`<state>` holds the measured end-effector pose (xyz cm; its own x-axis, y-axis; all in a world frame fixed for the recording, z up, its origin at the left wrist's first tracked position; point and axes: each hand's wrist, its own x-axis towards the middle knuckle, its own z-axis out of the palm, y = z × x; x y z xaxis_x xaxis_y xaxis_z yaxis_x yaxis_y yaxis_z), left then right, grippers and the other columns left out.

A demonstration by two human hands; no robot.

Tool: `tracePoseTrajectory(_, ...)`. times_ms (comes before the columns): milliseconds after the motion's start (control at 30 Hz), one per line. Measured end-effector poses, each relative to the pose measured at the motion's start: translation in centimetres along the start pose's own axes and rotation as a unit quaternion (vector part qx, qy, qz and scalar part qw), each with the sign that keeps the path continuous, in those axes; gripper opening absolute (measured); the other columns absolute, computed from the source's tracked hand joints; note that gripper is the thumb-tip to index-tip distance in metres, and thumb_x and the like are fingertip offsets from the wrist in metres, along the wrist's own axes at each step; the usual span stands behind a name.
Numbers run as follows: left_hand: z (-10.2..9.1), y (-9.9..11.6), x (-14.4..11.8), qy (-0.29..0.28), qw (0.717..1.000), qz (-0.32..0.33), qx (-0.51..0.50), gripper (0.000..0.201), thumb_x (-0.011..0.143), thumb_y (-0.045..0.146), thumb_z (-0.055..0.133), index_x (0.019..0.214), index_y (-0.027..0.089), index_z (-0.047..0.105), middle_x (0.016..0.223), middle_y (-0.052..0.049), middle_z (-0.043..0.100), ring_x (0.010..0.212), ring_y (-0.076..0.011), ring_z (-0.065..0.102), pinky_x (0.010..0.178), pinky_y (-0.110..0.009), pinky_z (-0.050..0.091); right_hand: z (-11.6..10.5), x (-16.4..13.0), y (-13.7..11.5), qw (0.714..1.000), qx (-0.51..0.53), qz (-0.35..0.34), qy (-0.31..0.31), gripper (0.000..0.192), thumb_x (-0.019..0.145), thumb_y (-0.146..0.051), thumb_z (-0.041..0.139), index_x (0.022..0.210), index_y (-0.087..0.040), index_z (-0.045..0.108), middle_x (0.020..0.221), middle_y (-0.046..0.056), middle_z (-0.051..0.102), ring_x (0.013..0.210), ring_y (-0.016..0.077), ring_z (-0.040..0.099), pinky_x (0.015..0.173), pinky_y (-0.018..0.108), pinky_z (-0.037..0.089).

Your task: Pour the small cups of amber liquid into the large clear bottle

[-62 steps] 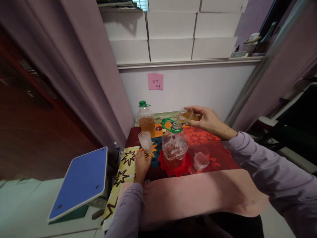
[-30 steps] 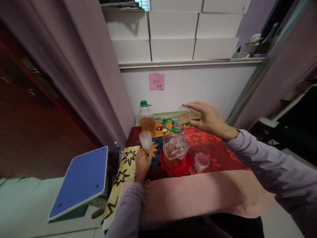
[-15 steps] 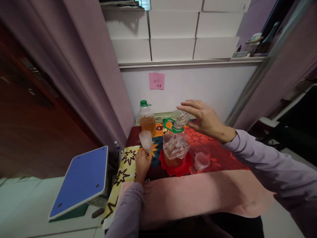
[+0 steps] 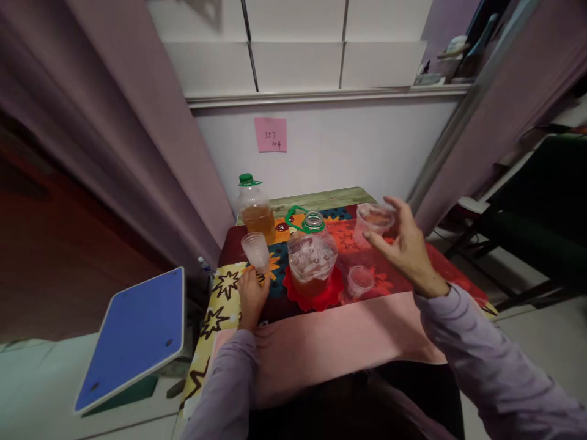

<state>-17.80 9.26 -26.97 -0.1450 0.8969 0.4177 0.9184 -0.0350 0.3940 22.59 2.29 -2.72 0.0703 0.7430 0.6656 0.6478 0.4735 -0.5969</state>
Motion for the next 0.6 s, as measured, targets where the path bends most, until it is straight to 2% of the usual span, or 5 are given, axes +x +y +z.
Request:
tracePoseTrajectory(100,0.0,0.0,0.1,-0.006,1.0,-0.001,0.001,0.045,0.1,0.049,0.06,0.126,0.014,0.068,0.136,-0.026,0.072,0.133,-0.0422,0.063,0.118,-0.056,0.047,0.4,-5.3,3.1,0.997,-0.016,0.067,-0.042,0.076,0.101,-0.046,0.073,0.168,-0.022,0.048,0.14,0.018,0.077,0.097,0.0308,0.082,0.087,0.049,0.07)
tracePoseTrajectory(233,-0.2,0.1,0.2,-0.01,1.0,-0.002,0.005,0.045,0.1,0.05,0.059,0.126,0.014,0.067,0.137,-0.026,0.071,0.133,-0.0415,0.064,0.119,-0.056,0.047,1.9,-9.9,6.0,0.997,-0.048,0.034,-0.047,0.073,0.103,-0.041,0.068,0.171,-0.023,0.047,0.157,0.019,0.068,0.134,0.0348,0.074,0.114,0.055,0.062)
tracePoseTrajectory(300,-0.3,0.1,0.2,-0.012,1.0,-0.002,0.007,0.045,0.1,0.05,0.059,0.126,0.014,0.067,0.137,-0.025,0.071,0.134,-0.0411,0.063,0.119,-0.056,0.047,2.8,-11.4,7.2,0.995,-0.063,0.024,-0.068,0.073,0.105,-0.043,0.063,0.173,-0.023,0.044,0.162,0.02,0.064,0.147,0.0352,0.066,0.123,0.058,0.055)
tracePoseTrajectory(467,-0.5,0.2,0.2,-0.014,1.0,-0.002,0.011,0.045,0.099,0.05,0.059,0.126,0.014,0.067,0.137,-0.025,0.071,0.134,-0.0414,0.063,0.118,-0.056,0.047,4.1,-14.0,9.4,0.975,-0.115,0.043,-0.186,0.077,0.107,-0.056,0.06,0.174,-0.023,0.043,0.174,0.021,0.053,0.161,0.0387,0.052,0.129,0.063,0.047)
tracePoseTrajectory(600,-0.7,0.3,0.3,-0.012,1.0,-0.003,0.009,0.044,0.1,0.049,0.058,0.125,0.015,0.068,0.137,-0.024,0.072,0.134,-0.0405,0.063,0.119,-0.056,0.047,4.3,-14.8,9.5,0.973,-0.108,0.045,-0.198,0.075,0.108,-0.055,0.057,0.174,-0.023,0.043,0.174,0.021,0.053,0.162,0.0386,0.051,0.13,0.064,0.045)
